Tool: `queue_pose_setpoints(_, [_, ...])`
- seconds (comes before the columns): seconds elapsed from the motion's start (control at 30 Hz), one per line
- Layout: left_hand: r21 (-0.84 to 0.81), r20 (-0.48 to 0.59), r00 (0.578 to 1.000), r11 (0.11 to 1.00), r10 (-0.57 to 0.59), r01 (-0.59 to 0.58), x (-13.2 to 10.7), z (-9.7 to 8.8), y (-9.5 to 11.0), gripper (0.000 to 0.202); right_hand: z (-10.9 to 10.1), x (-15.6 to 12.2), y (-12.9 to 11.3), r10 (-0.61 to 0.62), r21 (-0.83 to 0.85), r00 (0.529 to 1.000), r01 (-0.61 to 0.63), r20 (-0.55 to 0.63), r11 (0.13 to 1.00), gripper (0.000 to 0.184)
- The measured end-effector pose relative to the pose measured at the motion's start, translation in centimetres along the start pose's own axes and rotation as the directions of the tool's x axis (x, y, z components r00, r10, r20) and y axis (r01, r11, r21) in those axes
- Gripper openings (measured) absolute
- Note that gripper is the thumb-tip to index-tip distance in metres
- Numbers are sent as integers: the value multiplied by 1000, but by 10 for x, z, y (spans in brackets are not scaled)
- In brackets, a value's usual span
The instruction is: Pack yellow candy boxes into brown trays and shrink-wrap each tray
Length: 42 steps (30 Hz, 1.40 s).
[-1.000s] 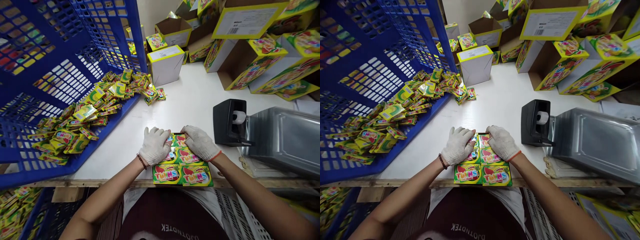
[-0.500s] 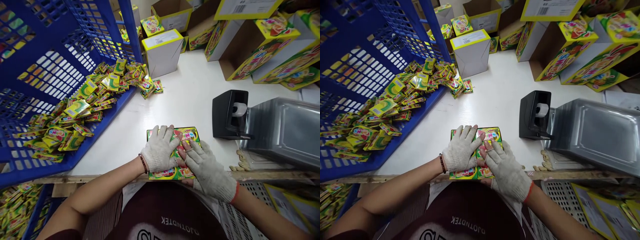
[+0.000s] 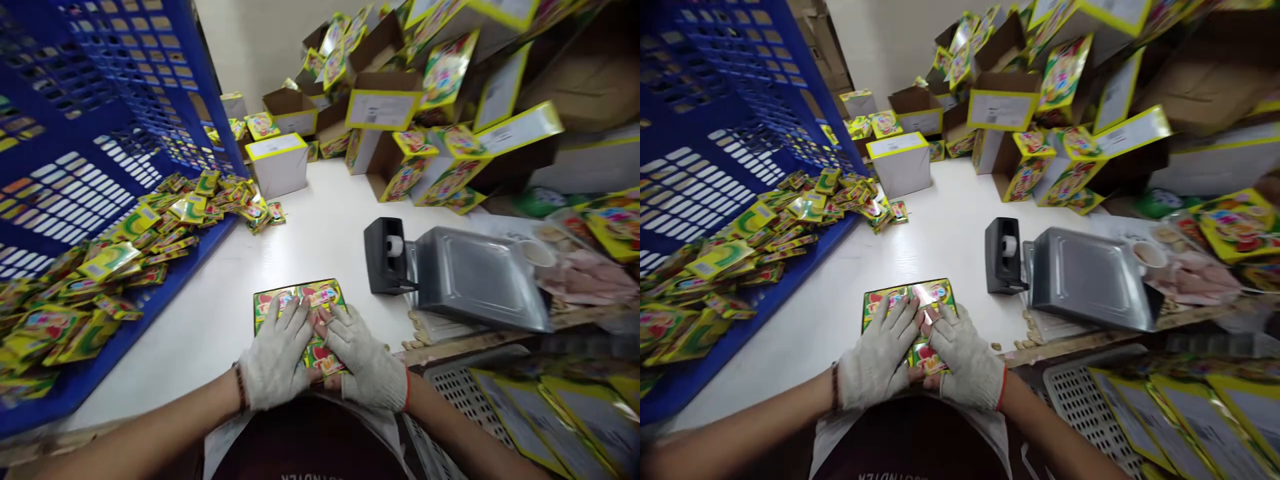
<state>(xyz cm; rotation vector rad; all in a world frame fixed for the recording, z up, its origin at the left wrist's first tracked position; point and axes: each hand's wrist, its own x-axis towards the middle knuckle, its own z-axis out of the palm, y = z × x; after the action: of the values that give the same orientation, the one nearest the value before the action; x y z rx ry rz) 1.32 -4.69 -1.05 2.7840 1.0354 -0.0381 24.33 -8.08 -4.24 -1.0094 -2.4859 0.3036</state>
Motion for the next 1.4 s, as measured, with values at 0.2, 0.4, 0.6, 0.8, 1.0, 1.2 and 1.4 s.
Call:
queue_pose_setpoints(0.2, [-41,183,979,995,92,-86,-17,4,8,92,-76,-39,51,548,86,739,-563,-392,822,25])
queue_pose_setpoints(0.4, [-27,198,979,999,47,-43,-14,11,12,82,-132,-68,129,968,98,247,-963,-32,249,16])
queue_pose_setpoints(0.6, [-35,194,981,999,29,-23,-15,12,12,83,-128,-74,150,969,230,216,-955,117,185,16])
queue_pose_setpoints(0.8, [-54,154,987,998,36,-28,-16,15,12,84,-129,-77,154,970,276,180,-953,166,130,18])
queue_pose_setpoints(1.0, [-45,144,989,999,33,-26,-15,13,14,82,-129,-73,151,972,280,161,-954,173,108,18])
queue_pose_setpoints(1.2, [-43,127,991,999,37,-32,-17,15,12,83,-128,-72,150,974,294,149,-951,170,94,23])
queue_pose_setpoints(1.4, [-41,117,993,999,32,-27,-17,19,12,85,-129,-72,153,974,290,137,-954,182,79,22])
